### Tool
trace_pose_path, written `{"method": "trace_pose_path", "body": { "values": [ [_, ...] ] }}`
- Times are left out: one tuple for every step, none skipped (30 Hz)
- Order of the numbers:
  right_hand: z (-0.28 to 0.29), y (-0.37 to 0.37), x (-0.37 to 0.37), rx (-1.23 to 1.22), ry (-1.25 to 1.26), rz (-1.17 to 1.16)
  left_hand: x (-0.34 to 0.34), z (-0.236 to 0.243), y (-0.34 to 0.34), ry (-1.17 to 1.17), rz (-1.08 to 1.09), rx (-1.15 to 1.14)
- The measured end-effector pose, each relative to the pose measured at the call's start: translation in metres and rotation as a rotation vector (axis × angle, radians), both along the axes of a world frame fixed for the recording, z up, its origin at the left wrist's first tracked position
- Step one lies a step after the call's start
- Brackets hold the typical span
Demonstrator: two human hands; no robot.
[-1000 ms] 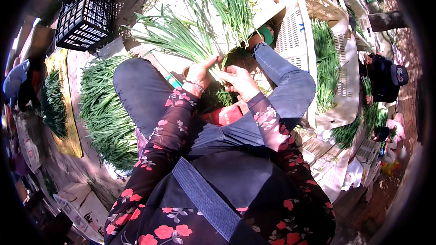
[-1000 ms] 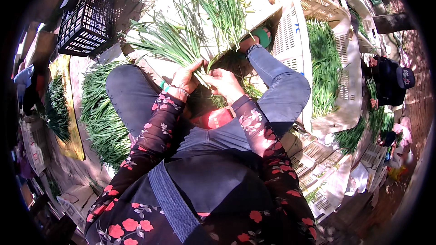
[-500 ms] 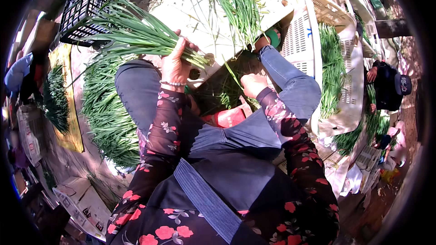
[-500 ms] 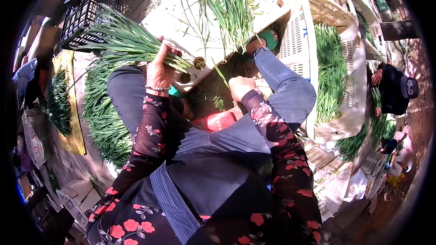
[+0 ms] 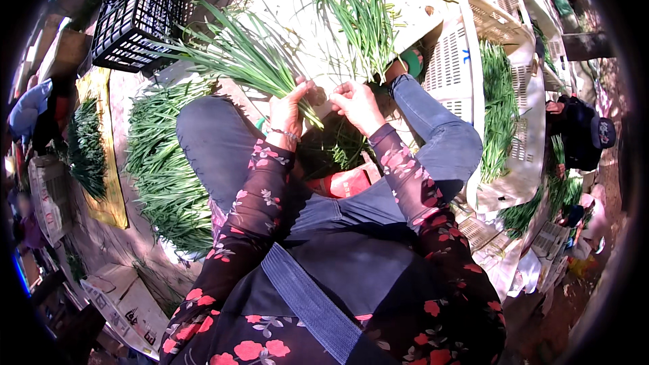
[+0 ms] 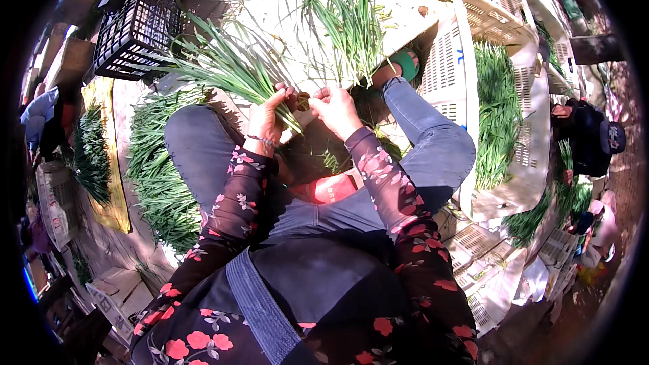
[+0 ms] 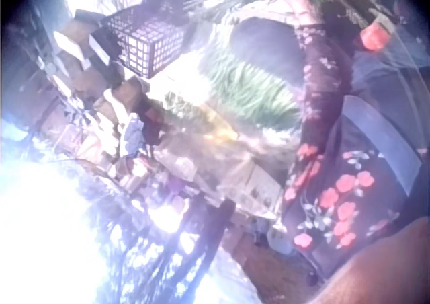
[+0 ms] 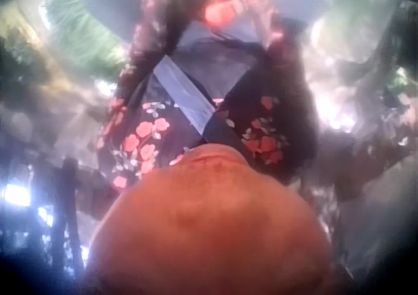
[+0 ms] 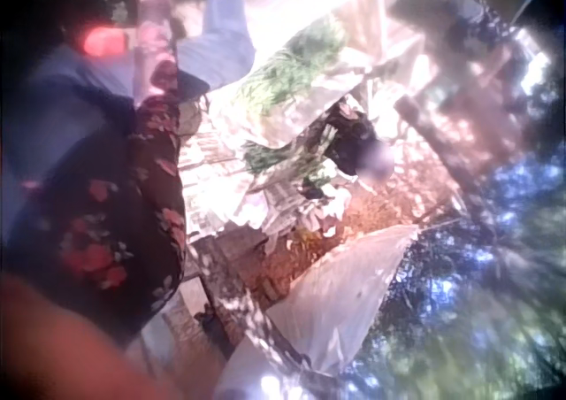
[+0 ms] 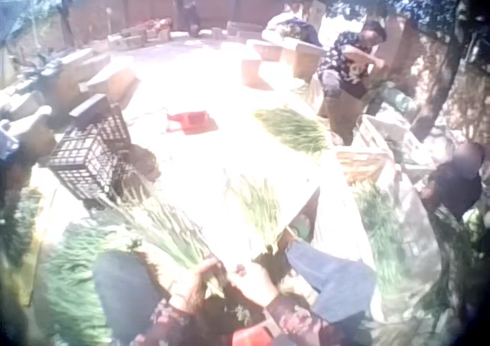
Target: The person picks up bunches of green plants, removes outer leaves or debris by hand, and stacks the cleaned bundles onto a pile before wrapping a large bundle in paper.
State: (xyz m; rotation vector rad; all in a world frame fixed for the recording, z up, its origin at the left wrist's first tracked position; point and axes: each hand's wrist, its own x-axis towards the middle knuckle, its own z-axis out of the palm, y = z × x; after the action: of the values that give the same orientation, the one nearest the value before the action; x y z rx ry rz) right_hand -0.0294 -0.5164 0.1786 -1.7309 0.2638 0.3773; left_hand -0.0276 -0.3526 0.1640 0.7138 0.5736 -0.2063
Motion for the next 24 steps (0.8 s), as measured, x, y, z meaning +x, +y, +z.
{"method": "trace_pose_path", "body": {
  "values": [
    [0.004, -0.005, -0.010, -0.093, -0.025, 0.089, -0.001, 0.000, -0.006, 0.038, -0.042, -0.060],
    [0.003, -0.004, -0.020, -0.122, -0.119, 0.142, -0.001, -0.001, -0.012, 0.072, -0.085, -0.115],
    [0.005, -0.005, -0.030, -0.096, -0.127, 0.156, 0.000, -0.002, -0.017, 0.105, -0.127, -0.169],
    [0.007, -0.008, -0.036, -0.079, -0.089, 0.162, 0.001, -0.017, -0.018, 0.073, -0.197, -0.204],
    [0.013, -0.012, -0.039, -0.059, -0.049, 0.164, -0.001, -0.016, -0.021, 0.035, -0.181, -0.224],
    [0.028, -0.017, -0.038, -0.173, 0.018, 0.303, -0.003, -0.012, -0.020, -0.004, -0.161, -0.237],
    [0.024, -0.030, -0.035, -0.189, -0.020, 0.535, -0.004, -0.008, -0.019, -0.043, -0.139, -0.249],
    [0.018, -0.044, -0.029, -0.220, 0.078, 0.603, -0.003, 0.005, -0.019, -0.093, -0.107, -0.294],
    [0.012, -0.052, -0.021, -0.251, 0.175, 0.671, 0.001, 0.003, -0.018, -0.122, -0.063, -0.303],
    [0.004, -0.054, -0.014, -0.362, 0.166, 0.367, 0.004, 0.002, -0.013, -0.141, -0.059, -0.269],
    [-0.018, -0.055, -0.002, -0.658, -0.056, 0.181, 0.006, 0.003, -0.008, -0.157, -0.050, -0.236],
    [-0.023, -0.051, 0.008, -0.743, -0.070, 0.114, 0.008, 0.001, -0.004, -0.144, -0.047, -0.250],
    [-0.027, -0.047, 0.015, -0.827, -0.083, 0.047, 0.007, -0.001, -0.004, -0.128, -0.034, -0.285],
    [-0.030, -0.043, 0.019, -0.806, -0.015, 0.074, 0.006, 0.001, -0.006, -0.135, -0.034, -0.295],
    [-0.032, -0.039, 0.022, -0.784, 0.052, 0.102, 0.004, 0.002, -0.009, -0.141, -0.033, -0.305],
    [-0.046, -0.039, 0.021, -0.858, -0.058, 0.092, 0.003, 0.003, -0.013, -0.105, -0.032, -0.274],
    [-0.045, -0.036, 0.021, -0.561, 0.028, 0.055, 0.003, 0.000, -0.013, -0.108, -0.029, -0.260],
    [-0.035, -0.033, 0.018, -0.266, 0.111, 0.024, 0.003, 0.001, -0.013, -0.114, -0.055, -0.178],
    [-0.024, -0.029, 0.014, 0.029, 0.194, -0.008, 0.002, 0.001, -0.014, -0.119, -0.081, -0.096],
    [0.001, -0.025, 0.005, 0.091, 0.190, 0.020, 0.000, -0.001, -0.017, -0.096, -0.076, -0.094],
    [0.011, -0.025, -0.006, 0.058, 0.134, 0.092, 0.001, -0.010, -0.019, -0.091, -0.091, -0.009],
    [0.011, -0.025, -0.017, -0.025, 0.084, 0.169, -0.002, -0.018, -0.021, -0.068, -0.116, 0.028],
    [0.016, -0.024, -0.025, -0.109, 0.030, 0.246, -0.004, -0.018, -0.023, -0.050, -0.141, 0.063],
    [0.022, -0.023, -0.031, -0.264, -0.048, 0.330, -0.003, -0.023, -0.025, 0.054, -0.192, 0.029]
  ]
}}
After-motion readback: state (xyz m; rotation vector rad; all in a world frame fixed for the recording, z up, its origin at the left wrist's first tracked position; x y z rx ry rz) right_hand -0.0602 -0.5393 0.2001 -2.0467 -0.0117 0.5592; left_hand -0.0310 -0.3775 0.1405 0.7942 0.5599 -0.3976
